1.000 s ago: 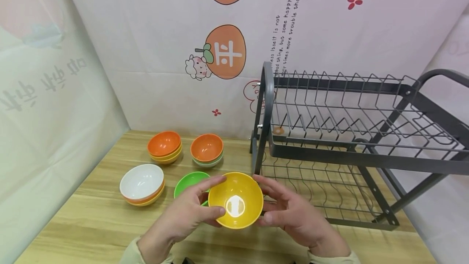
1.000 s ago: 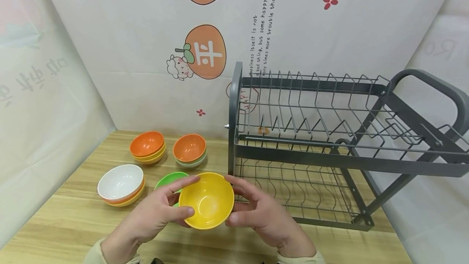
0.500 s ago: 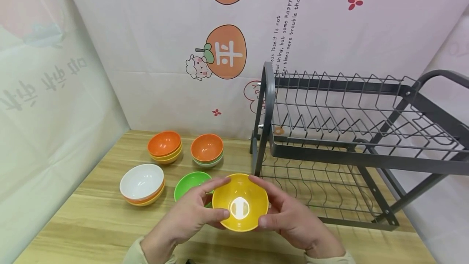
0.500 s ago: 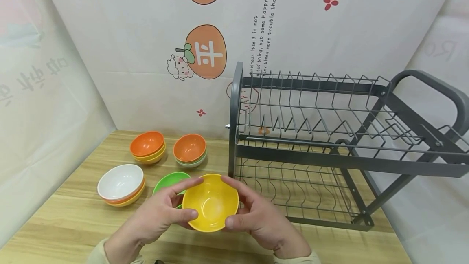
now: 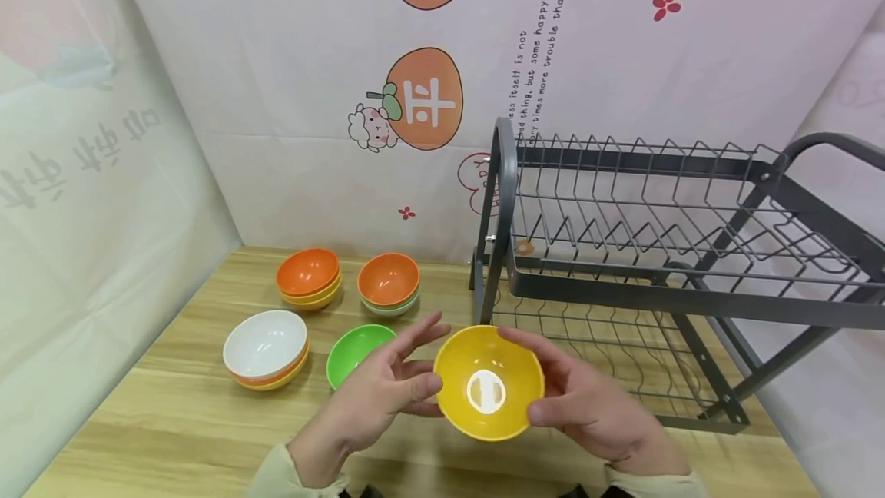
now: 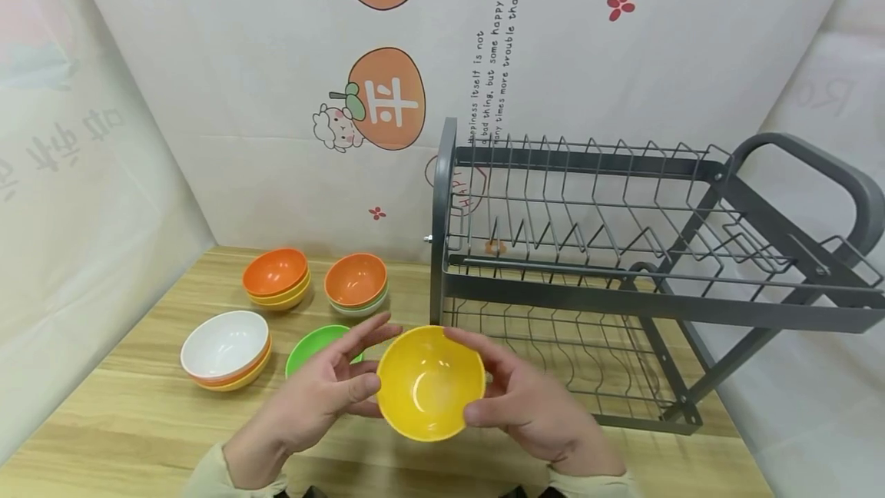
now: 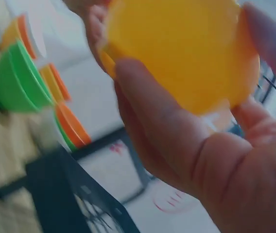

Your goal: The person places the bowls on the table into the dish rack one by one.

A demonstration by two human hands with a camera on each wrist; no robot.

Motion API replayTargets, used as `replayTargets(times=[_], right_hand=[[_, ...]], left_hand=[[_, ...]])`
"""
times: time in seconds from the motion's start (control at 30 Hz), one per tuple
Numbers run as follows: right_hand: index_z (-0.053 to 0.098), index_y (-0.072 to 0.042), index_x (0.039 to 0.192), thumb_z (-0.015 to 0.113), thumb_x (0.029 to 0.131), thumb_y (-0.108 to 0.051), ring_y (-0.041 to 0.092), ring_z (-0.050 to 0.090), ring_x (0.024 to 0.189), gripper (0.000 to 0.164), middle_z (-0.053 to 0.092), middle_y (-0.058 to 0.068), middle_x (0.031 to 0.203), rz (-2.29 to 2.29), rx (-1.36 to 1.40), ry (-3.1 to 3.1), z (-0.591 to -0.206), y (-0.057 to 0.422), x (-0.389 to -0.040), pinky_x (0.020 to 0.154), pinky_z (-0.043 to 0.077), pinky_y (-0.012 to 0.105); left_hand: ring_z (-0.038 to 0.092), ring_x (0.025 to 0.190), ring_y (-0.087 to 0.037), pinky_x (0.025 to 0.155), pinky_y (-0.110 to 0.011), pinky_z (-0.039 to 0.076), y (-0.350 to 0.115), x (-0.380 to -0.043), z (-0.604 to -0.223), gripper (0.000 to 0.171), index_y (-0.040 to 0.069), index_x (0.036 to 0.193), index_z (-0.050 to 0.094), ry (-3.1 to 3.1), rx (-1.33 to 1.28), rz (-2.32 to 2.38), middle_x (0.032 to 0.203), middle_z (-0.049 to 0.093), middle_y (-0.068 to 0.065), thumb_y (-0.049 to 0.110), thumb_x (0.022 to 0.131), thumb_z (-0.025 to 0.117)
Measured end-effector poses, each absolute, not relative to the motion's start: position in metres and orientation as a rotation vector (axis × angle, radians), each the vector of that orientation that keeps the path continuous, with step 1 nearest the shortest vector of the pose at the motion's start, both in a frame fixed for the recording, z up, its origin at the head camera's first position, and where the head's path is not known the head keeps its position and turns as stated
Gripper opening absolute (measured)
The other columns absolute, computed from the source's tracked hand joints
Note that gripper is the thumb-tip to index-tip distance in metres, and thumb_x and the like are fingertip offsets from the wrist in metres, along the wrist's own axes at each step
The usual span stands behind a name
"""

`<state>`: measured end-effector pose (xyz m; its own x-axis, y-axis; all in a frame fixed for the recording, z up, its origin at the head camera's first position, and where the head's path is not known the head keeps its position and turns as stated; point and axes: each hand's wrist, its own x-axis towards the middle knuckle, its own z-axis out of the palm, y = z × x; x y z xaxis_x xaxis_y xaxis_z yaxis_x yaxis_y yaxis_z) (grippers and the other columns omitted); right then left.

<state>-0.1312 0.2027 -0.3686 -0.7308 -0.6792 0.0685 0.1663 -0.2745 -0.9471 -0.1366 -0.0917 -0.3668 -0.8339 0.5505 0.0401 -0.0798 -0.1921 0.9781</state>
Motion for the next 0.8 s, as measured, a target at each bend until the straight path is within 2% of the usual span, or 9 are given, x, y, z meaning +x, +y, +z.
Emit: replayTargets(times=[0.13,0.27,0.4,0.47,0.5,0.57,0.67,0.73,0.8], right_hand=[[0.028,-0.011,0.157,0.062,0.094,0.005,0.044,0.05,0.12,0.074,0.034,0.029,0.147,-1.98,-0.661,1.477,-0.364,0.235,-0.132,0.099,0.048,0.052],[0.028,-0.015,0.158,0.062,0.096,0.001,0.044,0.051,0.121,0.072,0.036,0.023,0.148,-1.919,-0.622,1.547,-0.36,0.264,-0.134,0.101,0.045,0.053],[0.023,-0.013,0.159,0.056,0.098,0.006,0.042,0.054,0.118,0.072,0.034,0.028,0.146,-1.928,-0.584,1.641,-0.355,0.283,-0.14,0.1,0.047,0.052],[0.02,-0.007,0.158,0.06,0.097,0.002,0.042,0.056,0.114,0.073,0.031,0.031,0.144,-1.909,-0.499,1.827,-0.35,0.286,-0.144,0.097,0.05,0.051],[0.019,-0.005,0.158,0.064,0.097,-0.005,0.041,0.056,0.114,0.076,0.03,0.032,0.145,-1.862,-0.413,1.967,-0.347,0.286,-0.146,0.097,0.05,0.051],[0.018,0.001,0.157,0.072,0.094,-0.023,0.042,0.056,0.116,0.086,0.033,0.033,0.146,-1.653,-0.216,2.291,-0.34,0.283,-0.149,0.096,0.05,0.054],[0.029,-0.001,0.154,0.079,0.083,-0.045,0.045,0.051,0.122,0.097,0.041,0.029,0.146,-1.284,-0.004,2.614,-0.335,0.275,-0.159,0.096,0.045,0.063],[0.033,-0.005,0.154,0.078,0.083,-0.047,0.046,0.048,0.124,0.094,0.046,0.027,0.143,-1.129,-0.019,2.739,-0.334,0.27,-0.168,0.096,0.041,0.068],[0.038,-0.008,0.153,0.08,0.084,-0.036,0.045,0.047,0.124,0.086,0.047,0.024,0.143,-1.153,-0.092,2.789,-0.335,0.264,-0.178,0.098,0.038,0.068]], left_hand=[[0.047,0.132,-0.032,0.09,-0.043,0.056,-0.083,-0.145,-0.376,0.081,0.031,0.157,0.029,1.899,0.62,2.056,0.159,0.029,-0.003,0.017,0.092,0.074],[0.047,0.132,-0.031,0.092,-0.031,0.053,-0.07,-0.154,-0.39,0.086,0.041,0.156,0.028,2.189,0.677,1.935,0.161,0.025,0.003,0.021,0.088,0.078],[0.04,0.137,-0.032,0.097,-0.036,0.051,-0.053,-0.162,-0.402,0.086,0.042,0.157,0.027,2.261,0.754,1.891,0.163,0.017,0.003,0.017,0.09,0.076],[0.037,0.139,-0.029,0.1,-0.038,0.049,-0.044,-0.166,-0.406,0.085,0.042,0.157,0.025,2.316,0.79,1.853,0.163,0.017,0.007,0.017,0.091,0.074],[0.036,0.14,-0.028,0.1,-0.038,0.048,-0.039,-0.167,-0.408,0.085,0.042,0.157,0.025,2.337,0.806,1.841,0.163,0.017,0.008,0.017,0.092,0.073],[0.036,0.14,-0.026,0.099,-0.036,0.049,-0.032,-0.17,-0.413,0.085,0.041,0.158,0.023,2.371,0.837,1.825,0.162,0.02,0.008,0.016,0.093,0.072],[0.041,0.136,-0.025,0.095,-0.031,0.051,-0.024,-0.172,-0.419,0.088,0.039,0.159,0.02,2.423,0.88,1.819,0.159,0.028,0.003,0.008,0.093,0.07],[0.049,0.129,-0.026,0.092,-0.028,0.052,-0.022,-0.173,-0.423,0.089,0.035,0.16,0.019,2.496,0.93,1.798,0.155,0.037,-0.004,0.003,0.093,0.069],[0.056,0.12,-0.025,0.09,-0.027,0.054,-0.021,-0.174,-0.426,0.09,0.034,0.16,0.019,2.605,0.991,1.756,0.148,0.046,-0.009,0.0,0.093,0.068]])
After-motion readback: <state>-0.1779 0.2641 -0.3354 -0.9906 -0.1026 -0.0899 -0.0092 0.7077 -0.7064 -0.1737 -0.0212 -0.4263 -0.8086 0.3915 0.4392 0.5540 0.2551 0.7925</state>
